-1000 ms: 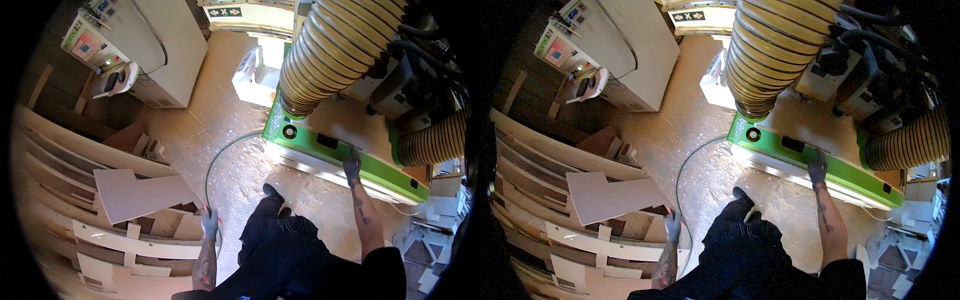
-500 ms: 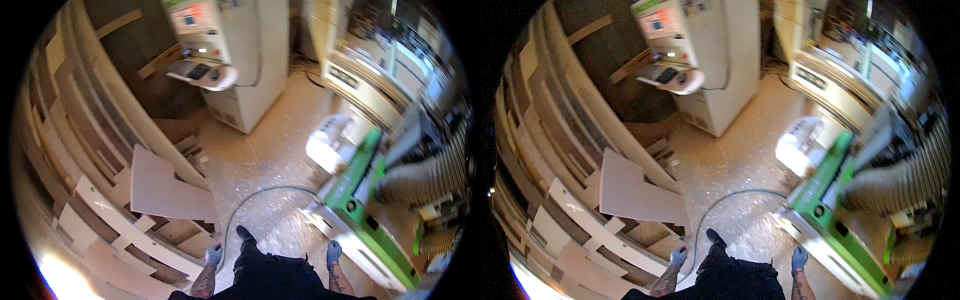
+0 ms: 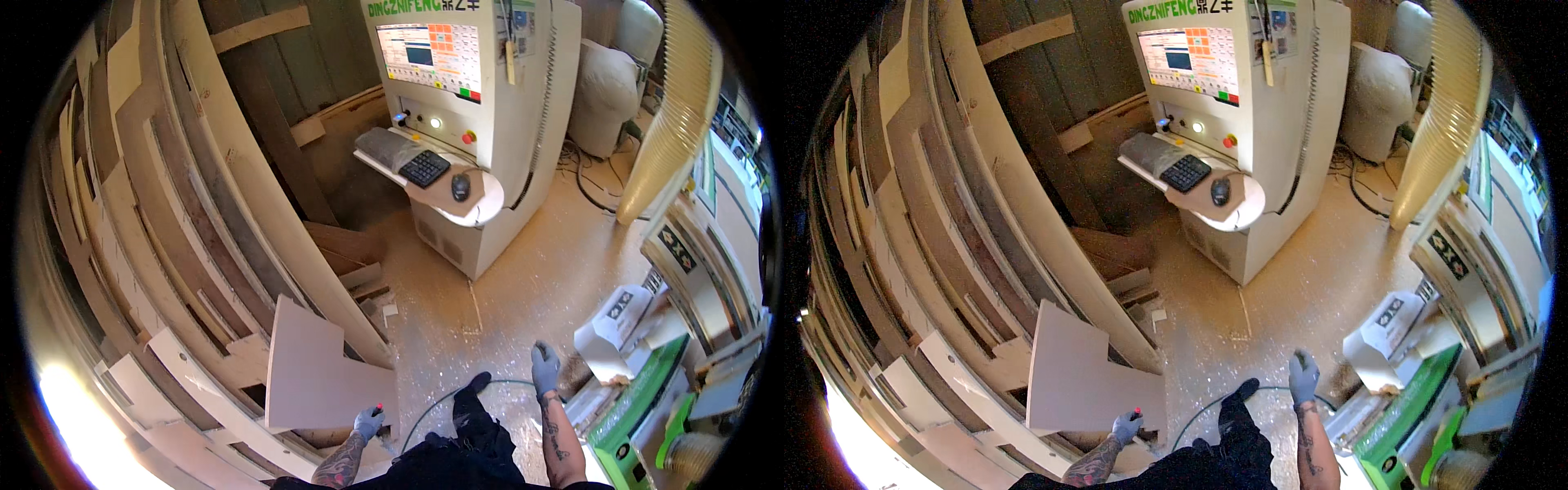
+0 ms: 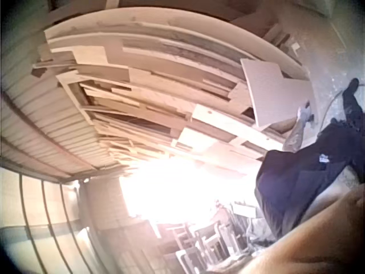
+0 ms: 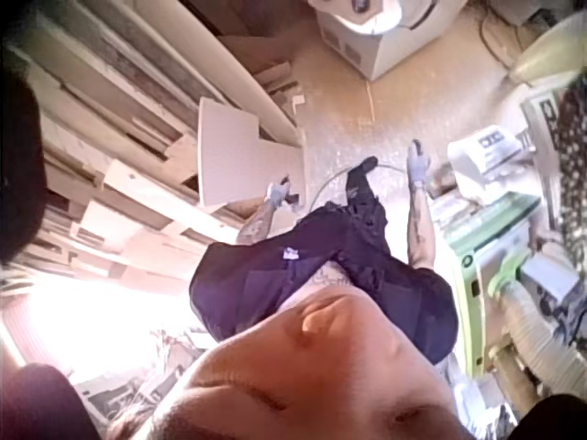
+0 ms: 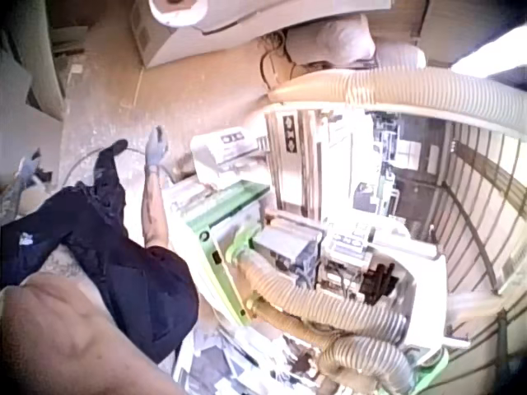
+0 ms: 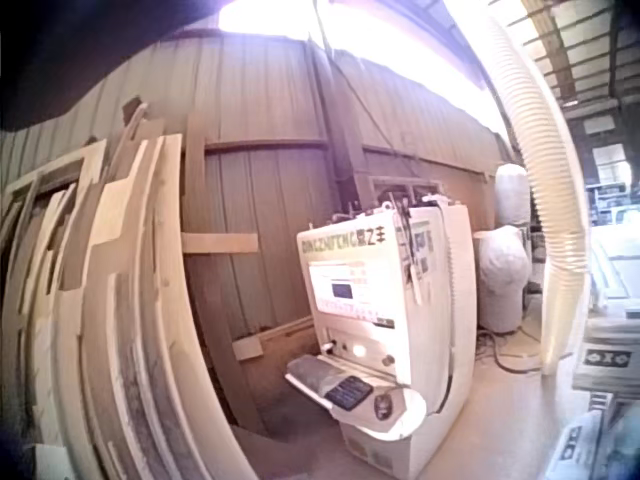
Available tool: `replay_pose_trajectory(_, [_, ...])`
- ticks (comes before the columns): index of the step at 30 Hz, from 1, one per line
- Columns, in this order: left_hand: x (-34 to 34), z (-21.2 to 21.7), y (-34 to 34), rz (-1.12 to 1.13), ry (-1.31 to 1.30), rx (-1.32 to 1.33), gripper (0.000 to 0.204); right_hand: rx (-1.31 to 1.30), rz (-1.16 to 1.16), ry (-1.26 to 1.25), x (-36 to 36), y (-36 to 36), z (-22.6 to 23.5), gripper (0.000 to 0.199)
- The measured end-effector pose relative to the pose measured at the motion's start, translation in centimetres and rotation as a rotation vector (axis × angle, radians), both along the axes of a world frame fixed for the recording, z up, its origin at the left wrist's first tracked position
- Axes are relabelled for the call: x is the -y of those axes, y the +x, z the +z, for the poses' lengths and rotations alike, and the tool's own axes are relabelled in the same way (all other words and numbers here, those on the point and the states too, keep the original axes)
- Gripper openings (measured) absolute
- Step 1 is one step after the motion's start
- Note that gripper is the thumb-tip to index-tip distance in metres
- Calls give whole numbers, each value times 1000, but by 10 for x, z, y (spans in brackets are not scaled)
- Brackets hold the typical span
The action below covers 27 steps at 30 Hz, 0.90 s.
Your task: The person sorts through a pile of discarded wood panels and offcuts in a workshop, selecting specific pieces. They carry a selected panel to a CNC machine, place it on the bed, and then operate the machine's control panel using a keyboard and mouse.
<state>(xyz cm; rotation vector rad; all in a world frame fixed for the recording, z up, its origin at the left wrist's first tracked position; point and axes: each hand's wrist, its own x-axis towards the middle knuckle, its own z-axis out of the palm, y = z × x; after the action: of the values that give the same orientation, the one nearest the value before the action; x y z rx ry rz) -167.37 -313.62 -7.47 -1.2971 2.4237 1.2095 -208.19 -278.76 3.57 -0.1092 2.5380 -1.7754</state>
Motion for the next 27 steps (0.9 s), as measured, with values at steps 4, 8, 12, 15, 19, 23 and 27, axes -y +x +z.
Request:
replay_pose_trajectory(4, [33,7,-48,317,233,36,31,-262,114,-36,110,-101,19,38])
replay_pose_trajectory(8, [40,8,-68,616,308,-169,30,-484,169,73,223,-185,81,44])
replay_pose_trajectory(12, [69,9,-110,693,305,-252,31,-718,226,171,319,-244,142,52])
replay_pose_trajectory(15, [98,16,-151,684,289,-330,32,-817,213,261,377,-286,150,59])
replay_pose_trajectory(19, [169,18,-216,545,283,-236,29,-689,194,341,424,-313,145,62])
replay_pose_trajectory(23, [274,-30,-237,274,-10,-128,30,-696,85,446,465,-312,145,56])
replay_pose_trajectory(27, [345,-29,-310,278,296,-249,31,-785,14,493,468,-313,153,49])
